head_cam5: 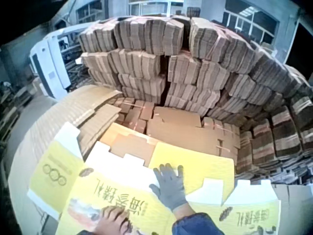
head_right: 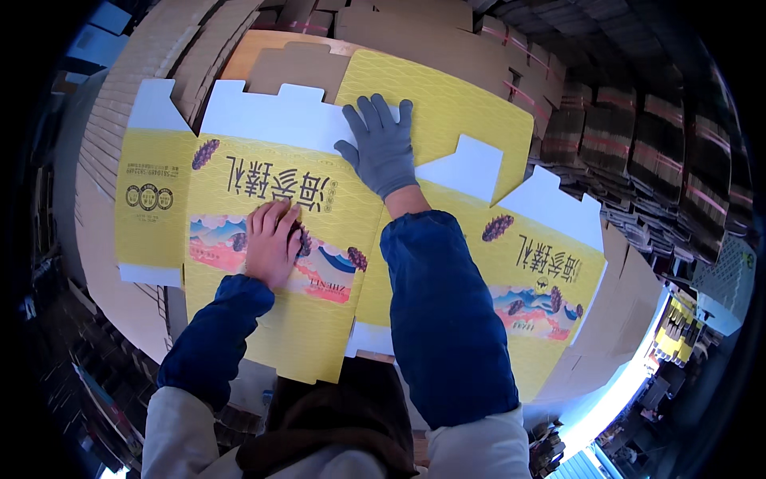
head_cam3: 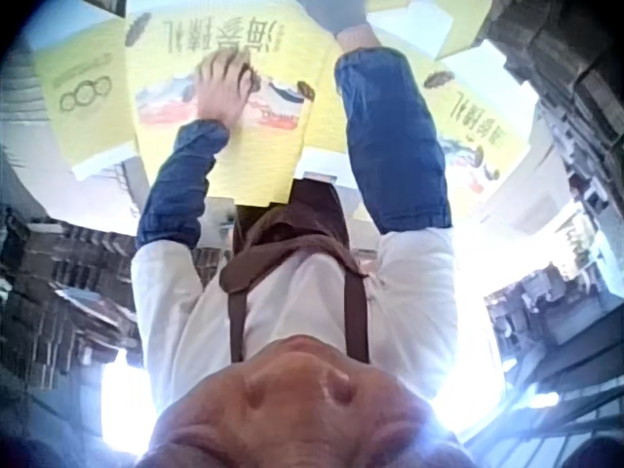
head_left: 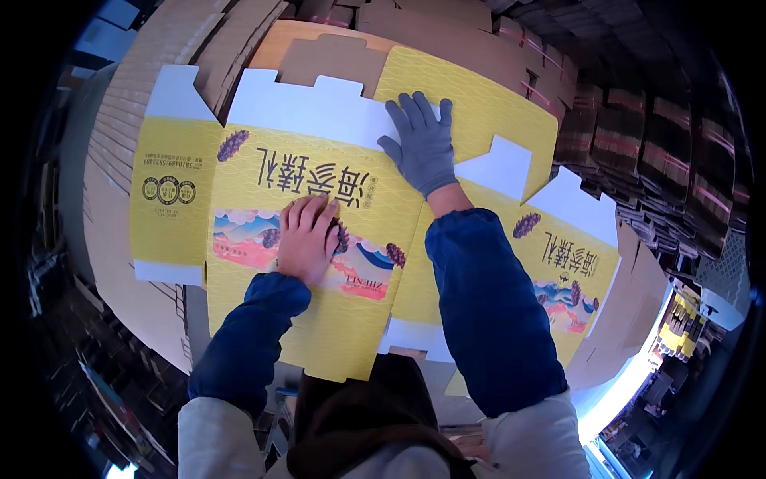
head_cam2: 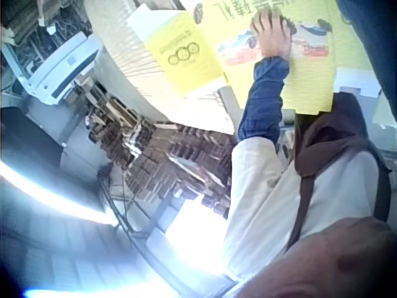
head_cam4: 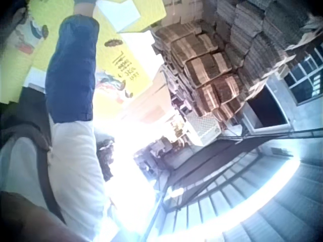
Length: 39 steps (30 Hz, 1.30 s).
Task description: The person applies glue to a stack of corrugated cardboard sheets using a brush. They then pick up printed cardboard box blanks, align them on the table, and fold the flaps to assemble the boxes. The process involves handling multiple box units and stacking them.
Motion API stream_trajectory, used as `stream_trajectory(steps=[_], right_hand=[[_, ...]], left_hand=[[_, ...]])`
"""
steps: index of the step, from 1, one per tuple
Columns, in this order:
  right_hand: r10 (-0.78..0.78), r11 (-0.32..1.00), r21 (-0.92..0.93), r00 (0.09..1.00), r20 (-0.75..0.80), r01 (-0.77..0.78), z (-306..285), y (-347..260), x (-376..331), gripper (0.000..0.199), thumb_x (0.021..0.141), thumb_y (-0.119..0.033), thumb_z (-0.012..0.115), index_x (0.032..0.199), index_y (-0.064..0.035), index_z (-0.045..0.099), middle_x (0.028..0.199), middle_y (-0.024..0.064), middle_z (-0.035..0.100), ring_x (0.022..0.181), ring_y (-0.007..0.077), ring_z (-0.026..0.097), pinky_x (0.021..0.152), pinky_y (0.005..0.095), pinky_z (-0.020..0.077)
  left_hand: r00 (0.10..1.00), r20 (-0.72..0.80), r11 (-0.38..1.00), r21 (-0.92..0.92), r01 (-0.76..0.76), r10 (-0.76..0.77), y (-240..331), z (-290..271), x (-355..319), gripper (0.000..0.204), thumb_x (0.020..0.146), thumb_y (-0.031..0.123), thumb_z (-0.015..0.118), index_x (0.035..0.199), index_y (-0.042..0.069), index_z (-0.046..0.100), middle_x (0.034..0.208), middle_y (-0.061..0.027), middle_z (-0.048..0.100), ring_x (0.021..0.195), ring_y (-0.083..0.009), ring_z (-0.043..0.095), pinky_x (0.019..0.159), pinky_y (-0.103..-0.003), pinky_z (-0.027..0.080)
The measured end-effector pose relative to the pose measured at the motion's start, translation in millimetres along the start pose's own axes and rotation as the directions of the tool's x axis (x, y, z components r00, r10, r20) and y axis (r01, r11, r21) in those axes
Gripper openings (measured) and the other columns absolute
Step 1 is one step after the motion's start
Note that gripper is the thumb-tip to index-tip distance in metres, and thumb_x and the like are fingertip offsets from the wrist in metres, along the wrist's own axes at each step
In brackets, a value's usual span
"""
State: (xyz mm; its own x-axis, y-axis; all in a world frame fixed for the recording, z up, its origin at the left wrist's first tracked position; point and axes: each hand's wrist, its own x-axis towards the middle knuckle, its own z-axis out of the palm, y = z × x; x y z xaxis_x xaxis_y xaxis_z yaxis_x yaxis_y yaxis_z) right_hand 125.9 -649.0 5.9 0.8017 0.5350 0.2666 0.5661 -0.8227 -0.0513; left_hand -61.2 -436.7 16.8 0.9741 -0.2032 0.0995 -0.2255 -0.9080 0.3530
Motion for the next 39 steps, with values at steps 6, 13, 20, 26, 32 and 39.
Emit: stream_trajectory(steps=[6, 13, 20, 26, 32, 39], right_hand=[[0.037, 0.998, 0.052, 0.992, 0.119, -0.043, -26, -70, -72, 0.064, 0.088, -0.048, 0.060, 0.139, -0.0115, 0.048, 0.142, 0.0120, 0.047, 0.136, 0.0305, 0.037, 0.113, 0.0614, 0.0155], [0.058, 0.976, 0.199, 0.988, 0.142, -0.086, -41, -149, -145, 0.065, 0.083, -0.050, 0.064, 0.132, -0.0093, 0.055, 0.139, 0.0132, 0.049, 0.132, 0.0318, 0.041, 0.109, 0.0649, 0.0208], [0.100, 0.955, 0.267, 0.988, 0.117, -0.128, -45, -146, -147, 0.063, 0.083, -0.049, 0.065, 0.130, -0.0086, 0.055, 0.137, 0.0146, 0.049, 0.130, 0.0330, 0.042, 0.110, 0.0638, 0.0205], [0.086, 0.935, 0.330, 0.985, 0.150, -0.132, -54, -169, -180, 0.065, 0.080, -0.046, 0.067, 0.131, -0.0076, 0.054, 0.137, 0.0158, 0.048, 0.130, 0.0345, 0.043, 0.111, 0.0632, 0.0198], [0.092, 0.932, 0.343, 0.991, 0.093, -0.119, -54, -171, -179, 0.066, 0.081, -0.044, 0.067, 0.132, -0.0044, 0.051, 0.138, 0.0175, 0.047, 0.132, 0.0365, 0.040, 0.112, 0.0632, 0.0183], [0.244, 0.881, 0.403, 0.968, 0.059, -0.247, -111, -175, -261, 0.078, 0.076, -0.038, 0.076, 0.139, -0.0042, 0.042, 0.143, 0.0181, 0.044, 0.137, 0.0382, 0.035, 0.117, 0.0580, 0.0175]], left_hand=[[0.998, -0.057, 1.000, -0.021, 0.004, -0.005, -1, 0, -2, 0.040, 0.091, 0.023, 0.060, 0.128, 0.009, 0.055, 0.131, -0.0113, 0.051, 0.125, -0.0315, 0.043, 0.107, -0.049, 0.031], [0.997, -0.078, 0.999, -0.047, -0.017, 0.013, -7, 0, -7, 0.039, 0.092, 0.023, 0.058, 0.128, 0.010, 0.054, 0.132, -0.0102, 0.051, 0.126, -0.0308, 0.042, 0.107, -0.048, 0.031], [0.996, -0.086, 0.999, -0.030, -0.028, 0.025, -5, 2, -5, 0.039, 0.092, 0.024, 0.058, 0.128, 0.011, 0.053, 0.132, -0.0100, 0.050, 0.126, -0.0306, 0.042, 0.107, -0.050, 0.030], [0.995, -0.098, 0.999, -0.037, -0.015, 0.011, 0, 8, -5, 0.037, 0.092, 0.026, 0.057, 0.126, 0.011, 0.055, 0.132, -0.0098, 0.050, 0.126, -0.0307, 0.042, 0.107, -0.050, 0.030], [0.991, -0.133, 0.999, -0.044, -0.025, 0.019, -1, 4, -7, 0.042, 0.092, 0.028, 0.056, 0.130, 0.010, 0.052, 0.131, -0.0097, 0.050, 0.126, -0.0301, 0.043, 0.107, -0.049, 0.030], [0.983, -0.154, 0.960, -0.243, -0.139, 0.104, -45, -77, -61, 0.044, 0.090, 0.015, 0.057, 0.133, 0.007, 0.050, 0.130, -0.0178, 0.053, 0.119, -0.0352, 0.050, 0.104, -0.049, 0.033]])
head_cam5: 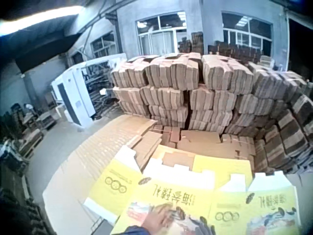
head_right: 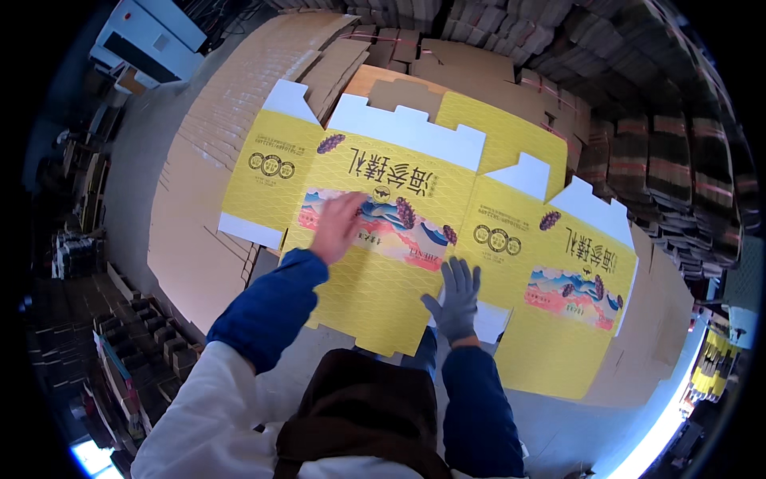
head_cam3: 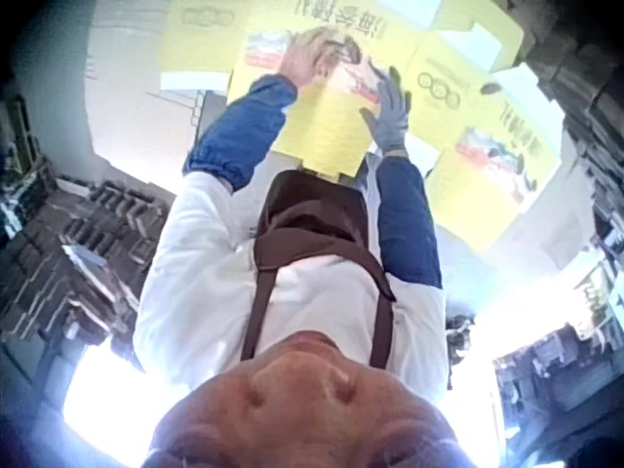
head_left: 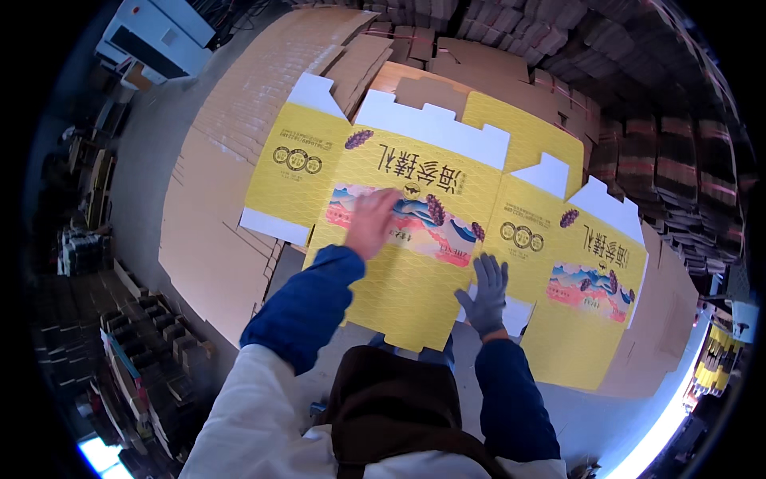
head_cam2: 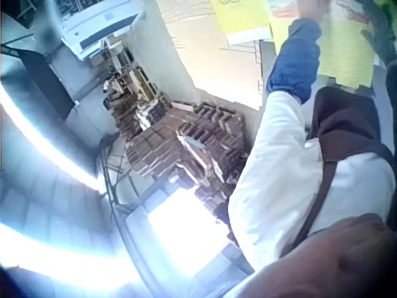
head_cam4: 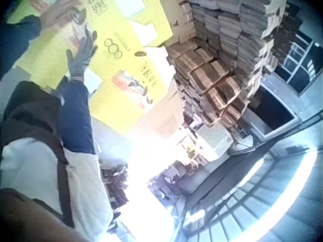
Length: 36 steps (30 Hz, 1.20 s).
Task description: The person applies glue to a stack of corrugated cardboard sheets using a brush. They then pick up printed cardboard box blanks, align them on the table, and fold the flaps to assemble the boxes. The process involves handling multiple box units and stacking them.
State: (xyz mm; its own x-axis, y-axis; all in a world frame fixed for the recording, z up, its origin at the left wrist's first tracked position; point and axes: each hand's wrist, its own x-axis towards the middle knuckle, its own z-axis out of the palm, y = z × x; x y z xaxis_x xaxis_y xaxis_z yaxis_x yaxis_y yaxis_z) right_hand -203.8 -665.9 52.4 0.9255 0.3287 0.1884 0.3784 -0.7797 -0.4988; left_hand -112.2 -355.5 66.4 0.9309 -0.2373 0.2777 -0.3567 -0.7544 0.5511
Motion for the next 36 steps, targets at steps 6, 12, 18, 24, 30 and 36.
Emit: stream_trajectory(steps=[6, 12, 18, 24, 30, 36], right_hand=[[0.452, 0.786, -0.509, 0.888, 0.083, -0.352, -107, 37, -232, 0.115, 0.050, -0.060, 0.086, 0.142, -0.0082, 0.040, 0.147, 0.0192, 0.035, 0.141, 0.0390, 0.027, 0.116, 0.0654, 0.0091], [0.529, 0.629, -0.681, 0.848, 0.022, -0.375, -94, 64, -287, 0.081, 0.070, -0.035, 0.081, 0.138, -0.0117, 0.045, 0.142, 0.0179, 0.041, 0.136, 0.0373, 0.034, 0.114, 0.0665, 0.0136], [0.396, 0.646, -0.687, 0.915, -0.073, -0.334, -96, 63, -278, 0.060, 0.073, -0.012, 0.070, 0.131, -0.0150, 0.054, 0.135, 0.0135, 0.049, 0.127, 0.0343, 0.045, 0.110, 0.0653, 0.0225], [0.272, 0.684, -0.684, 0.959, -0.083, -0.254, -142, 31, -261, 0.048, 0.077, -0.008, 0.064, 0.124, -0.0137, 0.060, 0.129, 0.0110, 0.056, 0.120, 0.0309, 0.052, 0.108, 0.0647, 0.0254], [0.203, 0.707, -0.677, 0.976, -0.081, -0.204, -179, 14, -253, 0.045, 0.078, -0.007, 0.063, 0.123, -0.0123, 0.060, 0.122, 0.0107, 0.061, 0.117, 0.0305, 0.055, 0.109, 0.0611, 0.0267], [0.116, 0.696, -0.688, 0.978, -0.174, -0.205, -231, 2, -231, 0.041, 0.079, -0.003, 0.061, 0.119, -0.0132, 0.063, 0.118, 0.0081, 0.063, 0.117, 0.0275, 0.057, 0.113, 0.0584, 0.0225]], left_hand=[[0.720, -0.545, 0.639, 0.380, 0.669, -0.430, -119, -162, -160, 0.064, 0.085, 0.007, 0.063, 0.145, 0.006, 0.039, 0.135, -0.0233, 0.051, 0.121, -0.0435, 0.050, 0.100, -0.047, 0.043], [0.734, -0.233, 0.316, 0.790, 0.526, -0.638, -119, -165, -159, 0.083, 0.085, 0.014, 0.069, 0.154, 0.027, 0.025, 0.162, -0.0052, 0.020, 0.149, -0.0260, 0.020, 0.114, -0.062, 0.017], [0.868, -0.147, 0.412, 0.835, 0.366, -0.475, -149, -170, -164, 0.080, 0.081, 0.019, 0.072, 0.151, 0.026, 0.033, 0.160, -0.0043, 0.024, 0.149, -0.0238, 0.020, 0.117, -0.062, 0.010], [0.919, -0.008, 0.452, 0.869, 0.201, -0.395, -164, -175, -168, 0.064, 0.087, 0.011, 0.059, 0.147, 0.024, 0.040, 0.158, -0.0051, 0.029, 0.148, -0.0236, 0.022, 0.117, -0.064, 0.006], [0.967, -0.016, 0.573, 0.803, 0.164, -0.254, -169, -155, -153, 0.052, 0.092, 0.006, 0.046, 0.142, 0.019, 0.045, 0.153, -0.0055, 0.036, 0.145, -0.0238, 0.028, 0.117, -0.064, 0.007], [0.999, -0.026, 0.661, 0.749, 0.040, -0.031, -157, -184, -139, 0.033, 0.087, 0.007, 0.051, 0.119, 0.015, 0.059, 0.137, -0.0046, 0.050, 0.139, -0.0227, 0.036, 0.117, -0.065, 0.010]])
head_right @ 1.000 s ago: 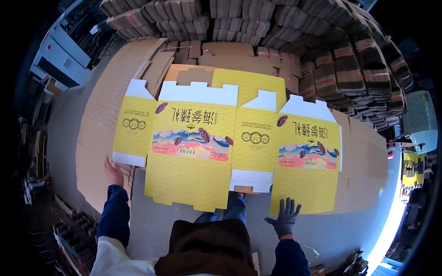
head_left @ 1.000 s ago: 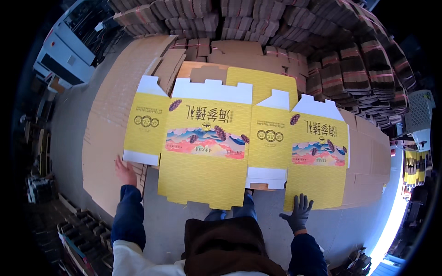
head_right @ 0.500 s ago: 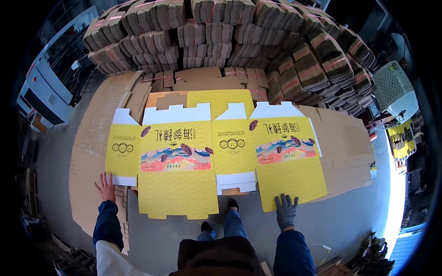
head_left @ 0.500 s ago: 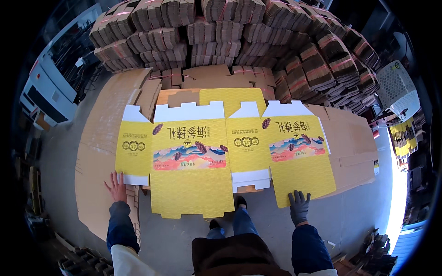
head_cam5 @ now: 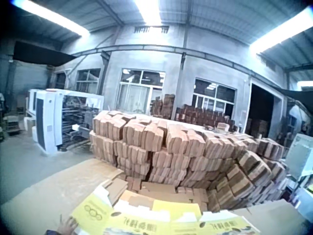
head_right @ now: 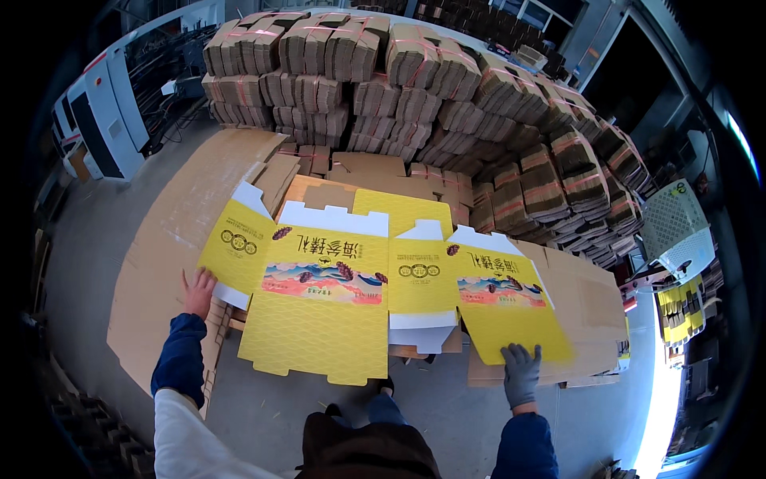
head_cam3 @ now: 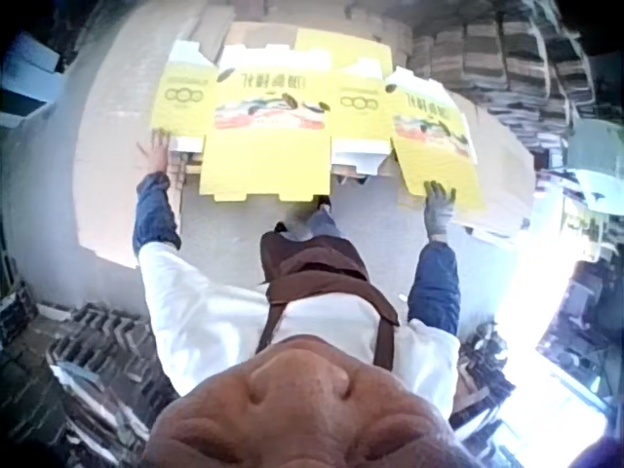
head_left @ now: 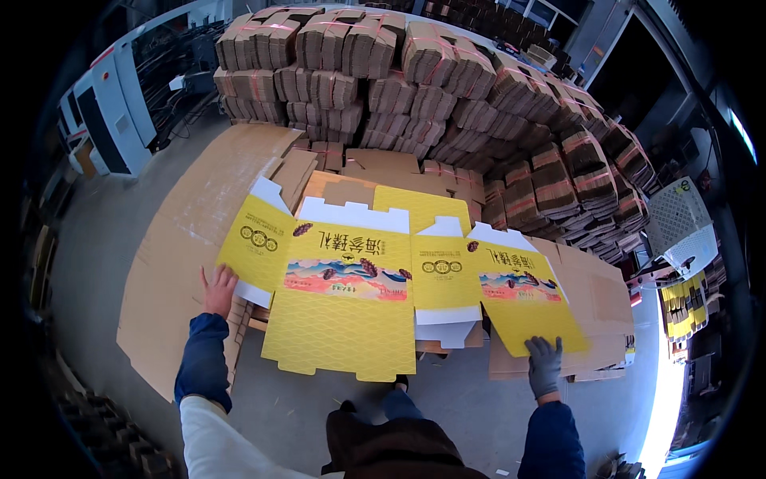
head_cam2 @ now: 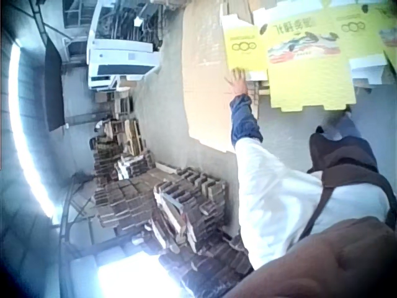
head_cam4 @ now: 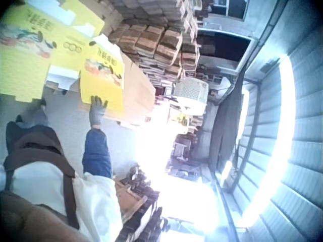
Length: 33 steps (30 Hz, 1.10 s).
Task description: The person applies glue to a stack of corrugated cardboard sheets using a brush. They then pick up printed cardboard box blanks, align them on the table, and fold the flaps to assemble the boxes. The process involves handling multiple box units and stacking them.
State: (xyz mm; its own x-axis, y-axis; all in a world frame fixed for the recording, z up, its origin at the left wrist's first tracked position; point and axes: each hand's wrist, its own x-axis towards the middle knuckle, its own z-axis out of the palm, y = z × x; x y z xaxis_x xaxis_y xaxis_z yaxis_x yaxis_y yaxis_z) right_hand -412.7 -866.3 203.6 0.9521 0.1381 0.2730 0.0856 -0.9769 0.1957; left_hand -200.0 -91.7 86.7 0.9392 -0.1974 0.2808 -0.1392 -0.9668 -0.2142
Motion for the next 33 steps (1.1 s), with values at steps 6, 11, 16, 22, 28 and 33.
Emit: stream_trajectory(steps=[6, 11, 16, 22, 28, 33], right_hand=[[0.186, 0.961, 0.250, 0.947, -0.263, -0.119, -136, 101, 121, 0.010, 0.092, -0.010, 0.058, 0.098, -0.0066, 0.065, 0.101, 0.0121, 0.064, 0.101, 0.0304, 0.060, 0.106, 0.0458, 0.0369], [0.389, 0.893, 0.393, 0.813, -0.432, -0.219, -269, 179, 208, 0.036, 0.098, -0.037, 0.055, 0.098, -0.0022, 0.063, 0.081, 0.0193, 0.061, 0.076, 0.0362, 0.059, 0.072, 0.0408, 0.0464], [0.311, 0.926, 0.322, 0.879, -0.361, -0.196, -258, 239, 299, 0.045, 0.094, -0.049, 0.055, 0.092, -0.0053, 0.067, 0.079, 0.0205, 0.063, 0.075, 0.0384, 0.062, 0.071, 0.0438, 0.0465], [0.149, 0.956, 0.263, 0.988, -0.042, -0.133, -48, 268, 447, 0.052, 0.088, -0.057, 0.060, 0.081, -0.0057, 0.063, 0.082, 0.0202, 0.066, 0.079, 0.0406, 0.062, 0.071, 0.0486, 0.0469], [0.026, 0.952, 0.298, 0.992, 0.127, -0.063, 140, 226, 503, 0.030, 0.089, -0.039, 0.065, 0.094, -0.0092, 0.067, 0.095, 0.0136, 0.069, 0.097, 0.0362, 0.062, 0.088, 0.0473, 0.0436], [-0.004, 0.929, 0.368, 0.997, -0.076, 0.032, 215, 207, 395, 0.043, 0.093, -0.027, 0.064, 0.128, -0.0039, 0.056, 0.130, 0.0183, 0.059, 0.121, 0.0363, 0.053, 0.106, 0.0450, 0.0370]], left_hand=[[0.958, -0.104, 0.962, -0.032, -0.271, 0.267, -22, -208, 78, 0.027, 0.077, -0.003, 0.058, 0.099, 0.012, 0.061, 0.100, -0.0020, 0.062, 0.118, -0.0222, 0.054, 0.116, -0.064, 0.015], [0.994, 0.058, 0.960, -0.271, -0.073, 0.092, -50, -380, 134, 0.031, 0.074, -0.002, 0.062, 0.101, 0.011, 0.055, 0.085, -0.0064, 0.058, 0.098, -0.0287, 0.058, 0.114, -0.056, 0.018], [0.965, 0.260, 0.983, -0.171, 0.066, -0.019, -42, -455, 188, 0.035, 0.072, 0.005, 0.063, 0.105, 0.010, 0.053, 0.086, -0.0099, 0.060, 0.097, -0.0326, 0.059, 0.111, -0.058, 0.021], [0.856, 0.516, 0.999, 0.046, -0.010, -0.015, 26, -389, 290, 0.036, 0.075, 0.013, 0.063, 0.109, 0.012, 0.054, 0.095, -0.0144, 0.064, 0.106, -0.0350, 0.060, 0.110, -0.066, 0.021], [0.786, 0.603, 0.977, 0.212, 0.012, -0.141, 90, -239, 350, 0.040, 0.077, 0.006, 0.064, 0.116, 0.012, 0.059, 0.111, -0.0074, 0.066, 0.122, -0.0294, 0.053, 0.112, -0.068, 0.021], [0.894, 0.207, 0.911, -0.029, 0.411, -0.397, 88, -148, 213, 0.065, 0.077, 0.013, 0.072, 0.137, 0.019, 0.047, 0.138, -0.0050, 0.051, 0.134, -0.0285, 0.042, 0.107, -0.066, 0.028]])
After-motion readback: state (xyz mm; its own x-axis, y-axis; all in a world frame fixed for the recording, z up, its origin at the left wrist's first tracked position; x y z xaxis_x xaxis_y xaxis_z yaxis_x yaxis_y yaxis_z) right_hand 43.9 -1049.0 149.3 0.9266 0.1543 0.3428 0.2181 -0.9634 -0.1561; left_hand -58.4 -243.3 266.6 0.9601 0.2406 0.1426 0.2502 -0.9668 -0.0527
